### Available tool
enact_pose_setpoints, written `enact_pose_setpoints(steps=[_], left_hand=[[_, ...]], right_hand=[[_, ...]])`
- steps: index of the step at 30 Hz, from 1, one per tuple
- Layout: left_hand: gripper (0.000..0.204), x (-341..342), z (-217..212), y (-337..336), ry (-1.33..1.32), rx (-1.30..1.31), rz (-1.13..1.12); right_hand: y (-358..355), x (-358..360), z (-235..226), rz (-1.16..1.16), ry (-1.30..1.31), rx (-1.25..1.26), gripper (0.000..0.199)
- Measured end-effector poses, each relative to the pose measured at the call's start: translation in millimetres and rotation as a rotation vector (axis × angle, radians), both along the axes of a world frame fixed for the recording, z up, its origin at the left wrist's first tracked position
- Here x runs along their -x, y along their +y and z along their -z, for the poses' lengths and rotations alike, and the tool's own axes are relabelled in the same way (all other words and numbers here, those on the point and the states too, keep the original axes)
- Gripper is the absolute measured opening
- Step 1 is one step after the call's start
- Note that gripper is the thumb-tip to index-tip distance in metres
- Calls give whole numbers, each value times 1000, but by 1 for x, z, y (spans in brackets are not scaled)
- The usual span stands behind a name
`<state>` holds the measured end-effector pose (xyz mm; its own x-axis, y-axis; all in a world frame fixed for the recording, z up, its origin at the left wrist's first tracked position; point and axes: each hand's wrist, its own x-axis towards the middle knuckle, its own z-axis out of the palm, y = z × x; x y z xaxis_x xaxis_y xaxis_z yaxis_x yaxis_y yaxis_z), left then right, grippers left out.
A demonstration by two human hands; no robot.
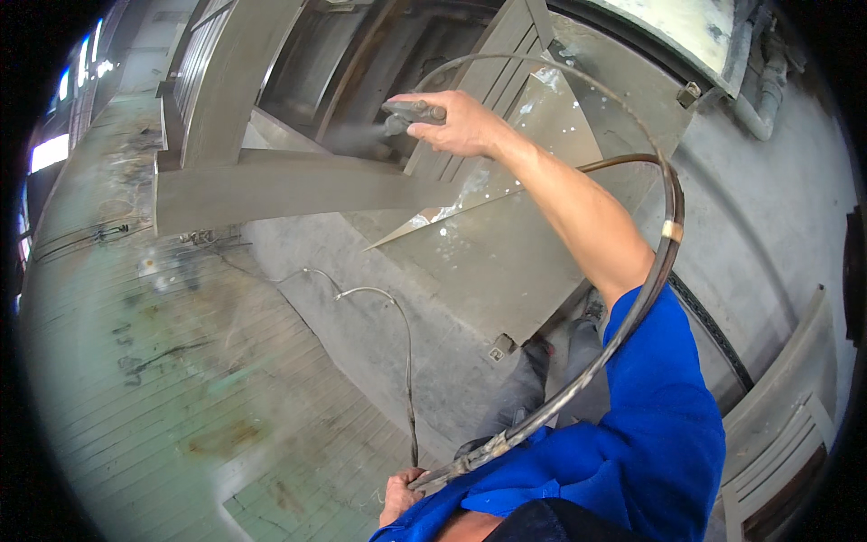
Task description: The person uses a handheld spray gun to apply a light-colored coating to a large wooden furniture frame. They systematically cover the top, sides, and interior slats of the frame while walking around it in a workshop.
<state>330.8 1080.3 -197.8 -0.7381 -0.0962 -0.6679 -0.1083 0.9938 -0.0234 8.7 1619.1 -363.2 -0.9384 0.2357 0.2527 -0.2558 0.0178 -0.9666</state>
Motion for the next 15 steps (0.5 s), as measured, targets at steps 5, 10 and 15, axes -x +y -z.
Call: enact_pose_setpoints(steps=[5,10,15], left_hand=[[28,-19,0,-19,46,114,7],[27,-15,5,-28,157,195,-120],[23,-18,22,11,138,94,-178]], right_hand=[[13,19,-3,286,-102,-71,51],[64,39,-24,638,-74,-184,51],[107,50,-20,590,-174,-10,49]])
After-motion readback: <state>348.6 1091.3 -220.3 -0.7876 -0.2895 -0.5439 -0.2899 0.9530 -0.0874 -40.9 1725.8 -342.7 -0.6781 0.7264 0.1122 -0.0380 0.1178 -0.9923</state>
